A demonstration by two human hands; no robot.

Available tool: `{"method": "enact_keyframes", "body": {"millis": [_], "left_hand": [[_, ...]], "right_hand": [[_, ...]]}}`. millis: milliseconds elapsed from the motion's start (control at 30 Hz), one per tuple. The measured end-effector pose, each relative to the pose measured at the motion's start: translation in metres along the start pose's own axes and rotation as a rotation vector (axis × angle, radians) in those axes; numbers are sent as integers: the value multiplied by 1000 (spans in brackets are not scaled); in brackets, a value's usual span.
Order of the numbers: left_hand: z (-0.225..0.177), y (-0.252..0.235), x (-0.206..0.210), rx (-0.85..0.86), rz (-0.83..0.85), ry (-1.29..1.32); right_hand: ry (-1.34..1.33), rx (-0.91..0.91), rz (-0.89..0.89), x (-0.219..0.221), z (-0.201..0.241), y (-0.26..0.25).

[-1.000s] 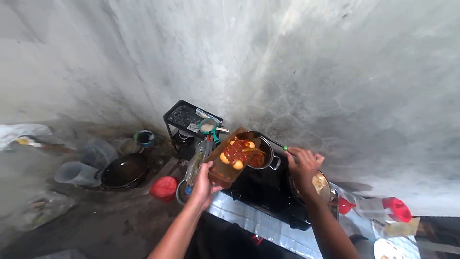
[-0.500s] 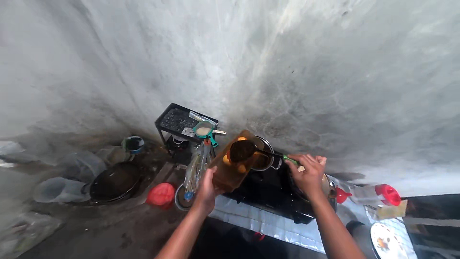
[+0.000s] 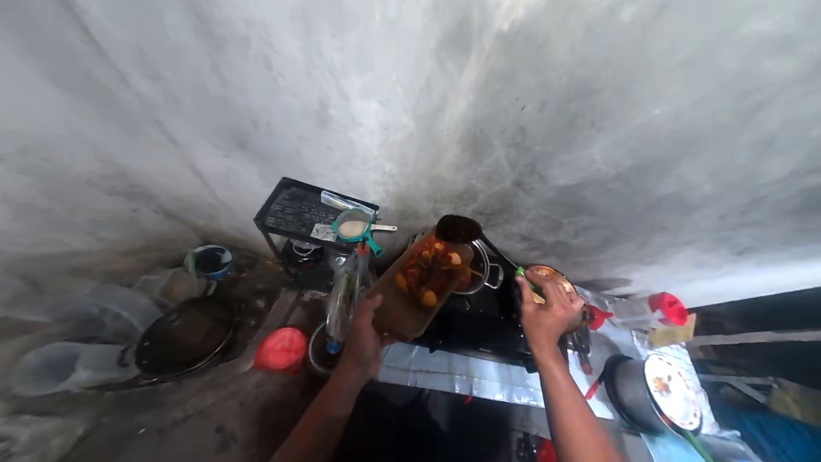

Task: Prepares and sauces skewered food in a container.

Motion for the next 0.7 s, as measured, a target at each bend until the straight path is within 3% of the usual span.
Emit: {"method": "enact_keyframes", "body": {"millis": [267, 367, 500, 700], "left_hand": [[5, 3, -9, 28, -40, 0], [5, 16, -21, 72, -79, -1], [-2, 45, -40, 185, -126, 2], [1, 102, -82, 224, -320, 26]], "right_hand": [[16, 168, -4, -12, -23, -7], [194, 238, 220, 8, -34, -9], [372, 187, 578, 60, -34, 12], [287, 67, 675, 94, -15, 34]]}}
Point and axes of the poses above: each hand's wrist, its own y-axis away from the middle knuckle, its own x-axis out of the palm, z = x × y, the point moved 9 cm from there along -y, towards the middle knuckle, and after that the axes turned 14 degrees about x, right-handed, at the moved point
